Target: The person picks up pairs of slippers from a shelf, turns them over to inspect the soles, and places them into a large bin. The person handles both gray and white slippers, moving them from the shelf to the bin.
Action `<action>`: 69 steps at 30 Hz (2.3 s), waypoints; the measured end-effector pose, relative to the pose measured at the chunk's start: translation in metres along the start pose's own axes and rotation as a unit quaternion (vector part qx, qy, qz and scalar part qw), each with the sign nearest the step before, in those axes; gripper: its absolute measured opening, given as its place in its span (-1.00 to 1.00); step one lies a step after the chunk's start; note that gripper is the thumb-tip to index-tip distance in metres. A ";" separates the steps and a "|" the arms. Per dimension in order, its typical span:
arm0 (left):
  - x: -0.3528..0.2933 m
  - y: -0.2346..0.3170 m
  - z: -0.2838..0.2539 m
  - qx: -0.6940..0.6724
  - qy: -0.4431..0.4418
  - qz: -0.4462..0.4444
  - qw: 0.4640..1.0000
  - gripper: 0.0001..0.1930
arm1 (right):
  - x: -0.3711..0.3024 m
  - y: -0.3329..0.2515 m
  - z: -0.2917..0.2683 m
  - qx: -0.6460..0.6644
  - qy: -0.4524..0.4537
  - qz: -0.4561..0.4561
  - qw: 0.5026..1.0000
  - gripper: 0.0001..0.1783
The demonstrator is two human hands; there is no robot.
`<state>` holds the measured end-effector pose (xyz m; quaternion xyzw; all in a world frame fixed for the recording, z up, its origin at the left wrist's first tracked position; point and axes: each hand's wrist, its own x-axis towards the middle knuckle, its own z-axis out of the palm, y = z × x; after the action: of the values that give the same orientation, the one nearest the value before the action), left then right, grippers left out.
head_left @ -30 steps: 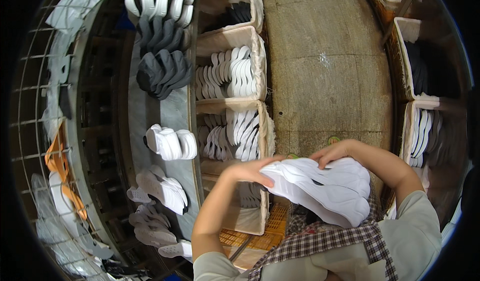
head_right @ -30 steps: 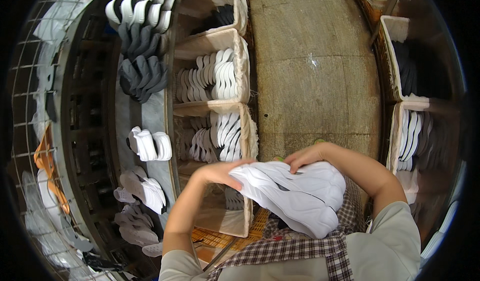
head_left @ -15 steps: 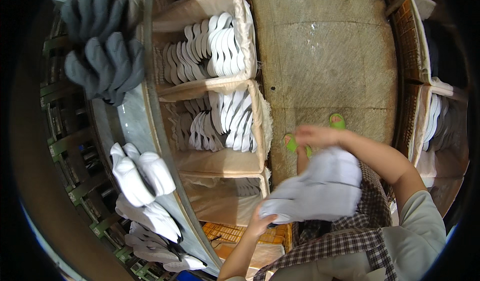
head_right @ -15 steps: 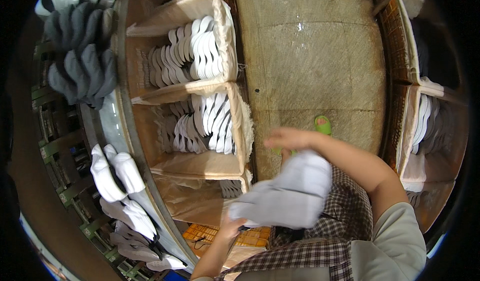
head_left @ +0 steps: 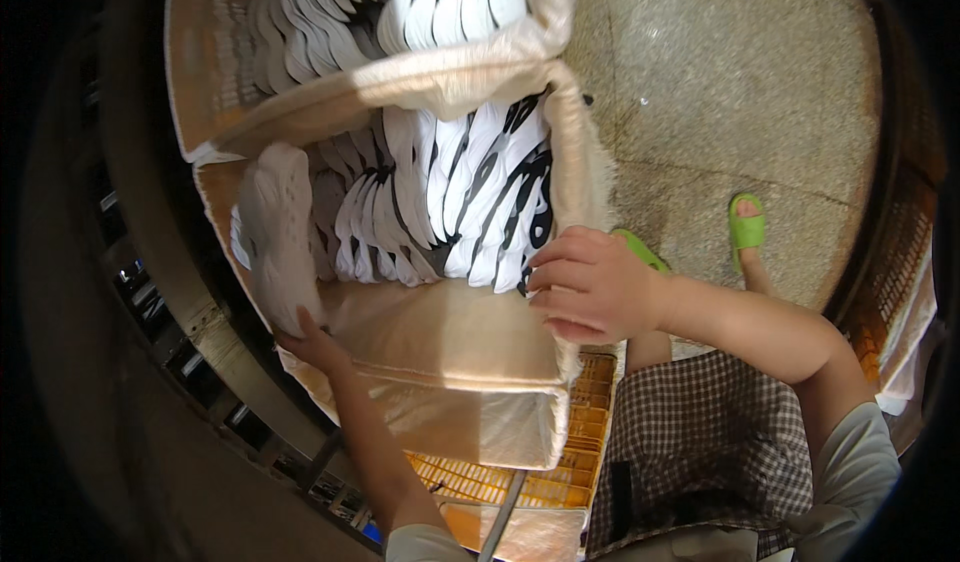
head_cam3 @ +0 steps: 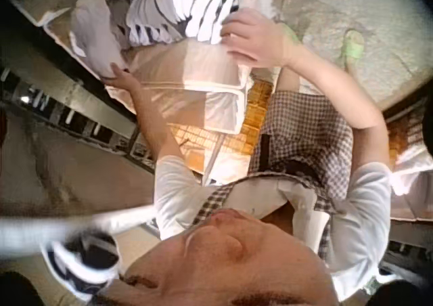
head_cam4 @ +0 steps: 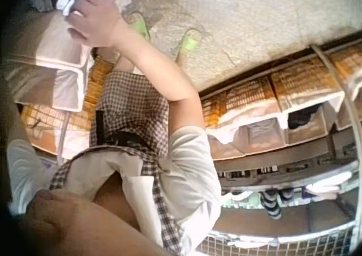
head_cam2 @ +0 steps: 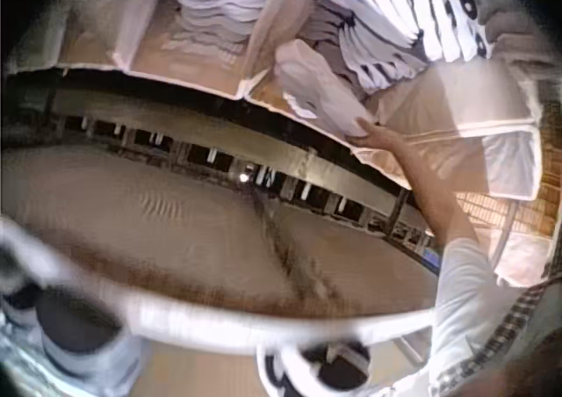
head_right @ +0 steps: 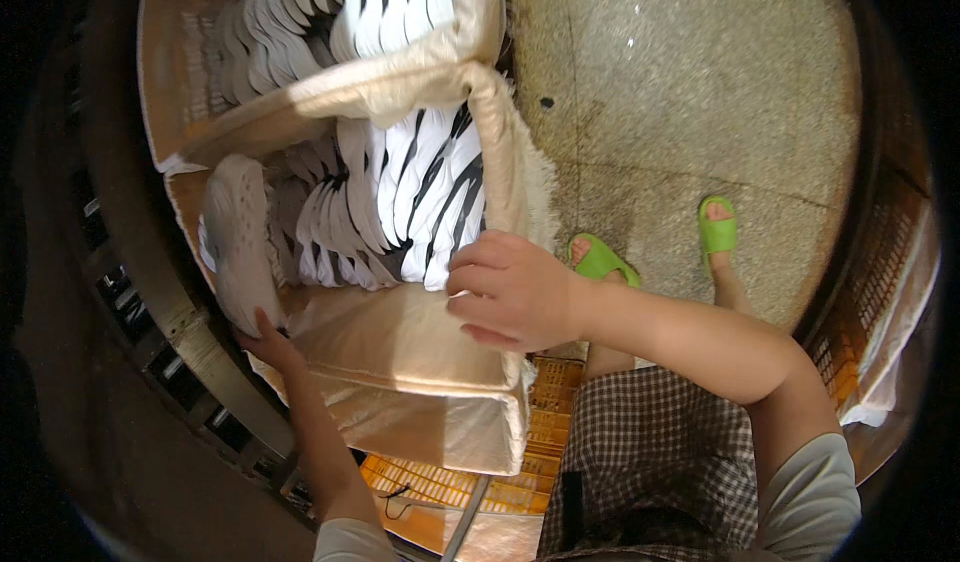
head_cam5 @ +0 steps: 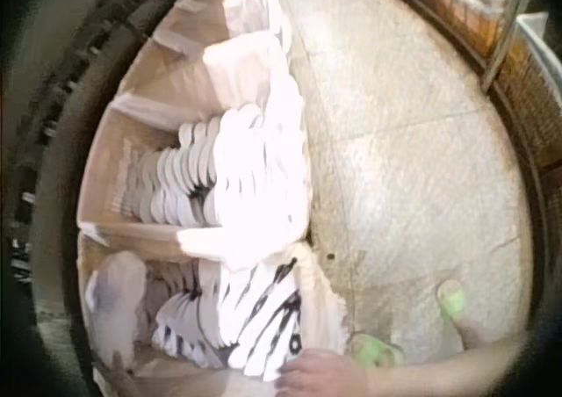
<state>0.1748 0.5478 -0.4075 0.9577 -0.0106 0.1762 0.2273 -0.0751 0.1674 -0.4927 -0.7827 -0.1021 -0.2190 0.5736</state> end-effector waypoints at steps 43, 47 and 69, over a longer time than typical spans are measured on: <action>0.064 -0.128 0.142 0.403 -0.160 0.138 0.890 -0.41 | 0.001 0.040 0.059 -0.210 0.017 0.037 0.977 -0.77; 0.085 -0.091 0.118 0.458 -0.310 0.087 0.829 -0.27 | 0.001 0.039 0.057 -0.203 0.006 0.038 0.978 -0.76; -0.229 0.178 0.001 0.069 -0.368 0.240 0.896 -0.35 | -0.045 -0.028 -0.039 0.001 -0.128 0.086 0.988 -0.87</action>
<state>-0.0578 0.3740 -0.4099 0.9358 -0.3108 -0.1395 0.0909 -0.1349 0.1439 -0.4797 -0.8097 -0.1073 -0.0668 0.5730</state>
